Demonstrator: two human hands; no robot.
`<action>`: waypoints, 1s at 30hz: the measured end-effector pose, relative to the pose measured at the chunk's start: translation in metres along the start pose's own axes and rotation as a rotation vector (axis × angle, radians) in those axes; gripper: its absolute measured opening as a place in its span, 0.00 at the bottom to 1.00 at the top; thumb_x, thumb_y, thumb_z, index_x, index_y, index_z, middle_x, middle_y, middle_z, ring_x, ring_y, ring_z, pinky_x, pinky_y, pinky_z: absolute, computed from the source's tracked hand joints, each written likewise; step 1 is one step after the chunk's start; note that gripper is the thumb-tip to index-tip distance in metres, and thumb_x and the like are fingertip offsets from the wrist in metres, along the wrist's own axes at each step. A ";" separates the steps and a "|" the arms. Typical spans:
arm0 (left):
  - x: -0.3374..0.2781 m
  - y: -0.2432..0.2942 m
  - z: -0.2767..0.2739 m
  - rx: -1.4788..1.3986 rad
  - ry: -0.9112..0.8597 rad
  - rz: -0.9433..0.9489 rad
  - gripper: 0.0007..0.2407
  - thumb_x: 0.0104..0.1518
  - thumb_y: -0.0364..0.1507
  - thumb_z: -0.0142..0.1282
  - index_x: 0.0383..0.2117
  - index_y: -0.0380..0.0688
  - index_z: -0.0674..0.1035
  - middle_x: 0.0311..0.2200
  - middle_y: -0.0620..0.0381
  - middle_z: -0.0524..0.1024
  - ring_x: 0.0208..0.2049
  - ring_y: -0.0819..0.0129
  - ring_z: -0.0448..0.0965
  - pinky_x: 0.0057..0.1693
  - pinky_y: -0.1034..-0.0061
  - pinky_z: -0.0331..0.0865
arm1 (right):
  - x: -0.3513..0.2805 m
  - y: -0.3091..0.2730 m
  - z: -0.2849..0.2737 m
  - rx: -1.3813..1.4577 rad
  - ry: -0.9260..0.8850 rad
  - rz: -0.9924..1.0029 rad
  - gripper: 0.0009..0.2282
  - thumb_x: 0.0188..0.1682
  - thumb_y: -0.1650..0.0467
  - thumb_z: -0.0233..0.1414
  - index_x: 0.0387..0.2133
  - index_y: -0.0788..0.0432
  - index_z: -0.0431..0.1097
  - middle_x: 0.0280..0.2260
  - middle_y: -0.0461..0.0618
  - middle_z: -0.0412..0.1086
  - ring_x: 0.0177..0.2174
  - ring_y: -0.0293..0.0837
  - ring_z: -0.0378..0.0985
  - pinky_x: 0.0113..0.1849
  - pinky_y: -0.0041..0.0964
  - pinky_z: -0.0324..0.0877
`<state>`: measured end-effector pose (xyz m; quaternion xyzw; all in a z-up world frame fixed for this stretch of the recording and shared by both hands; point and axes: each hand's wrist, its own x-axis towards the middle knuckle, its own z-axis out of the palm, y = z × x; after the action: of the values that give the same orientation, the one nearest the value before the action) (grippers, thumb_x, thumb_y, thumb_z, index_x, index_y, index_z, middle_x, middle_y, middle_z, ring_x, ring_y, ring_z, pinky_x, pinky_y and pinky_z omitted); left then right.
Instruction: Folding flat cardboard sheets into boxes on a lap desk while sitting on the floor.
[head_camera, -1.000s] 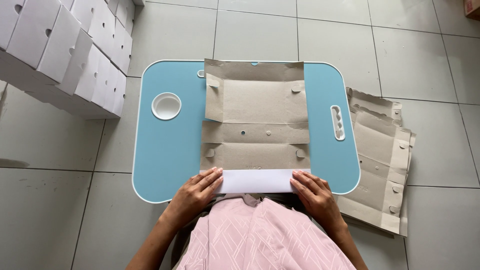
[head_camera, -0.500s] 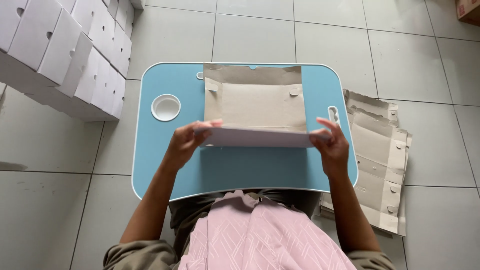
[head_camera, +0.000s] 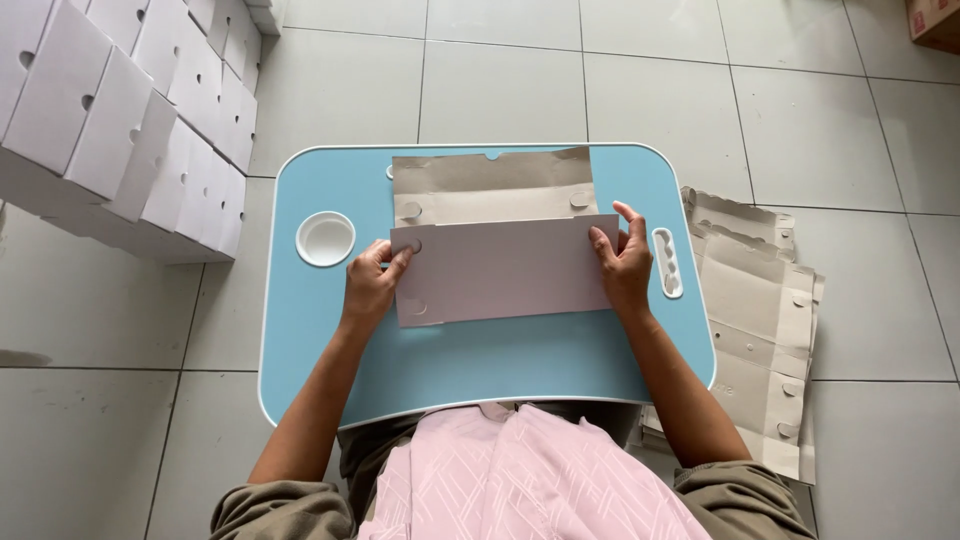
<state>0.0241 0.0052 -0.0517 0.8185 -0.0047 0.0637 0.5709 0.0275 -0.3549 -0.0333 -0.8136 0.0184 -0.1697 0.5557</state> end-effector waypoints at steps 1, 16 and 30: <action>0.001 -0.004 0.002 0.000 -0.003 0.001 0.09 0.62 0.34 0.60 0.29 0.42 0.83 0.26 0.55 0.79 0.28 0.70 0.79 0.35 0.78 0.77 | 0.001 0.008 0.002 0.000 0.003 0.001 0.21 0.56 0.66 0.56 0.61 0.53 0.60 0.35 0.61 0.76 0.34 0.47 0.79 0.36 0.45 0.76; -0.017 -0.014 0.089 0.922 -0.263 0.551 0.23 0.60 0.27 0.48 0.65 0.50 0.68 0.69 0.41 0.57 0.71 0.46 0.51 0.67 0.42 0.46 | -0.021 0.047 0.056 -1.052 -0.038 -0.776 0.15 0.50 0.69 0.50 0.51 0.52 0.73 0.61 0.56 0.65 0.60 0.50 0.67 0.55 0.45 0.59; -0.018 -0.009 0.090 0.907 -0.340 0.584 0.30 0.64 0.51 0.37 0.69 0.50 0.60 0.72 0.43 0.47 0.73 0.50 0.42 0.69 0.49 0.39 | -0.018 0.050 0.064 -0.912 -0.358 -0.624 0.25 0.60 0.56 0.38 0.65 0.58 0.59 0.68 0.53 0.53 0.66 0.49 0.55 0.61 0.46 0.55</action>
<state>0.0159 -0.0772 -0.0928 0.9454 -0.2950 0.0817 0.1119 0.0374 -0.3125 -0.1040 -0.9538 -0.2453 -0.1601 0.0671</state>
